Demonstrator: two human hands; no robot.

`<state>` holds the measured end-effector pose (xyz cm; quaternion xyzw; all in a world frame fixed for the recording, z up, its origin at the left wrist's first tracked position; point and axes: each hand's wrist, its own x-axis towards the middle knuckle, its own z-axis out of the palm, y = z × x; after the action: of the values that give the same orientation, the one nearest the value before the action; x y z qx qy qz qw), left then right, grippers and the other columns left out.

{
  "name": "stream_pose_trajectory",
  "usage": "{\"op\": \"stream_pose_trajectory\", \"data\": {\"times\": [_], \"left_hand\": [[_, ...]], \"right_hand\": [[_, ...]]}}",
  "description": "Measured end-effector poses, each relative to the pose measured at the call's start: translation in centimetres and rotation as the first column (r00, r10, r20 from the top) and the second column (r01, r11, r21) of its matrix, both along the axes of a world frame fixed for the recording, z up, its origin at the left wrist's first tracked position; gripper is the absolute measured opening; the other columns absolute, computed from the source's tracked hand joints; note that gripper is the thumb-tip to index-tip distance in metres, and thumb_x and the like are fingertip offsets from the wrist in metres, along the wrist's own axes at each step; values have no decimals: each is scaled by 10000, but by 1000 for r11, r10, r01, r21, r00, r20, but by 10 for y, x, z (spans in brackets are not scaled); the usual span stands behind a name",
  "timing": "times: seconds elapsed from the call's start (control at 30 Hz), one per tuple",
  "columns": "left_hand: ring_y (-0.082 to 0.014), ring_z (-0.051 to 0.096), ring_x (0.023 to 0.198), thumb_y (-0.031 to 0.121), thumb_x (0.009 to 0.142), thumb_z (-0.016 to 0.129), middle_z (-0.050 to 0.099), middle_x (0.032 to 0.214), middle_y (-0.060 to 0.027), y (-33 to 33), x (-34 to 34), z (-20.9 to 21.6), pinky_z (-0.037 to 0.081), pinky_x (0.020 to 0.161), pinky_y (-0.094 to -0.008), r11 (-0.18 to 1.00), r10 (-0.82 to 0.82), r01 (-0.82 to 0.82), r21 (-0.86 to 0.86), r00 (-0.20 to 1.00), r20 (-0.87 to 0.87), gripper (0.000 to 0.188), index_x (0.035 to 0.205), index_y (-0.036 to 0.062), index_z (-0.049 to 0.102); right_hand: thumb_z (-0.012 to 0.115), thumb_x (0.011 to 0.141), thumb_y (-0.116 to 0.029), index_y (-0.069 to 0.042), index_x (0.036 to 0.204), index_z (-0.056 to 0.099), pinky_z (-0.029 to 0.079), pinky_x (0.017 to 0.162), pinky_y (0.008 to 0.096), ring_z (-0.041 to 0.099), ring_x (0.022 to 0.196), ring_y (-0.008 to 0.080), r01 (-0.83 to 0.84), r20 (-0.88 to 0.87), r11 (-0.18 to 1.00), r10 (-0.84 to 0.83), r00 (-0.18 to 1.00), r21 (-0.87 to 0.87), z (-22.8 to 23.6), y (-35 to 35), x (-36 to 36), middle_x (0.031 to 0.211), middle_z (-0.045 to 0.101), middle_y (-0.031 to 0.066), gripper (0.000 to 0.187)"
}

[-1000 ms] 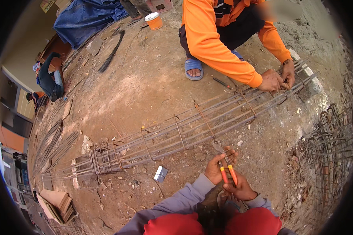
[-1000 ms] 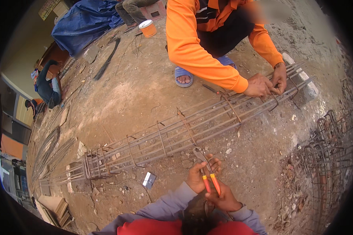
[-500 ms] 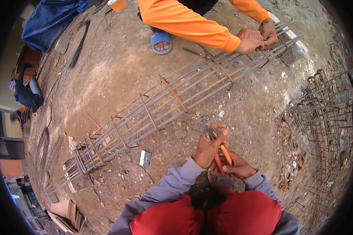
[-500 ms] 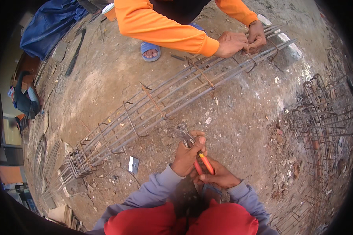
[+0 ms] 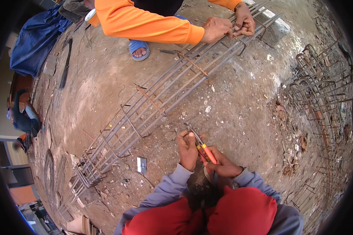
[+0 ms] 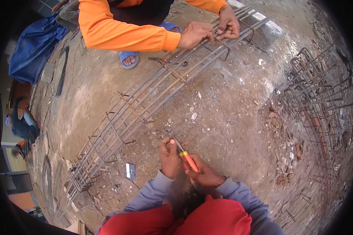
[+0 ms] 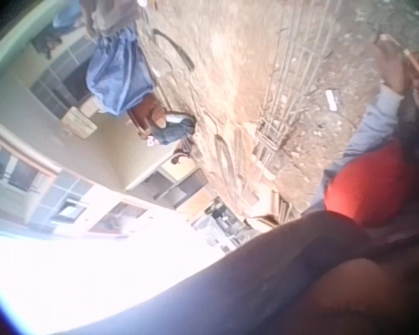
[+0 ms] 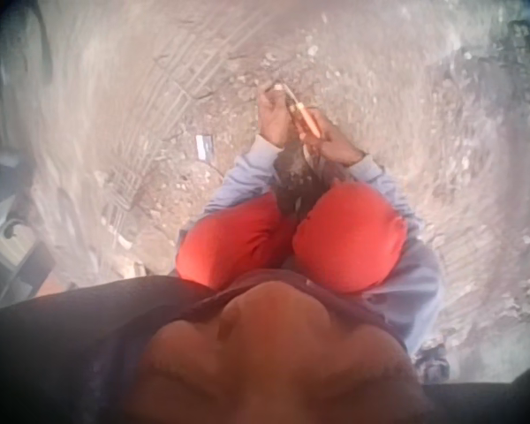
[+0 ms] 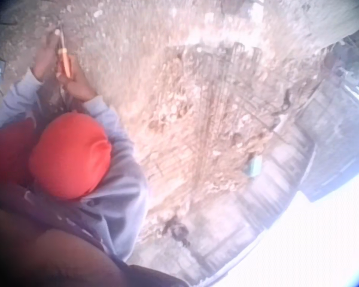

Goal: The person assembles a rebar cage by tying steel bars together with wire using pliers. They work alongside another person, repeatedly wrapping and twisting wire to secure the rebar grid.

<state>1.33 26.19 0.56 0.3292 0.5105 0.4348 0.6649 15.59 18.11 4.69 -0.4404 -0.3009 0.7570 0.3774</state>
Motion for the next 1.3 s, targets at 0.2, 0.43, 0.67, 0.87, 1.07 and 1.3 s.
{"op": "stream_pose_trajectory", "data": {"times": [0.2, 0.43, 0.67, 0.87, 1.07, 1.3], "left_hand": [[-217, 648, 999, 221, 1090, 514, 604, 1104, -100, 5, -21, -18, 545, 841, -361, 980, 146, -149, -134, 989, -34, 232, 1231, 40, 475], [-257, 532, 958, 71, 906, 696, 556, 1086, -148, -9, -53, -27, 447, 884, -381, 867, 478, -156, 473, 529, -701, 431, 1284, 0, 501], [-247, 529, 950, 81, 874, 762, 524, 1060, -132, 57, -129, 80, 455, 865, -381, 602, 726, 118, 789, 330, -603, 469, 1288, 34, 548], [-374, 597, 978, 152, 869, 758, 547, 1091, -204, 90, -201, 119, 500, 841, -471, 816, 568, 116, 566, 19, -823, 420, 1237, 20, 605], [-361, 724, 711, 66, 807, 745, 718, 696, -162, 94, -257, 111, 567, 678, -461, 908, 413, -19, 419, 214, -885, 350, 1133, -1, 637], [-314, 735, 712, 129, 817, 758, 744, 745, -136, 93, -261, 106, 576, 688, -406, 908, 410, 46, 416, 99, -907, 340, 1121, 11, 661]], "right_hand": [[606, 957, -31, -50, 1289, 519, 482, 809, 343, 562, 915, 188, -13, 284, 991, -26, 958, 135, -13, -3, 2, 1044, 532, 63, 344], [668, 827, -11, -35, 1258, 595, 477, 864, 440, 563, 1036, 387, -441, 915, 819, -230, 332, 367, -20, 22, 39, 1115, 556, 183, 438], [725, 820, -69, -38, 1172, 630, 492, 824, 439, 601, 1008, 367, -559, 926, 739, -284, 248, 376, -13, 33, 11, 1131, 598, 174, 366], [741, 872, -91, -18, 1022, 649, 536, 691, 437, 667, 795, 374, -423, 732, 668, -277, 622, 613, 8, 65, -48, 938, 663, 177, 191], [730, 865, -52, -9, 998, 645, 545, 710, 441, 672, 813, 381, -468, 684, 566, -254, 684, 678, 23, 85, -93, 916, 667, 176, 163], [706, 864, -4, 5, 982, 651, 548, 678, 426, 679, 788, 377, -443, 663, 618, -176, 728, 650, 10, 74, -99, 893, 675, 180, 130]]}}
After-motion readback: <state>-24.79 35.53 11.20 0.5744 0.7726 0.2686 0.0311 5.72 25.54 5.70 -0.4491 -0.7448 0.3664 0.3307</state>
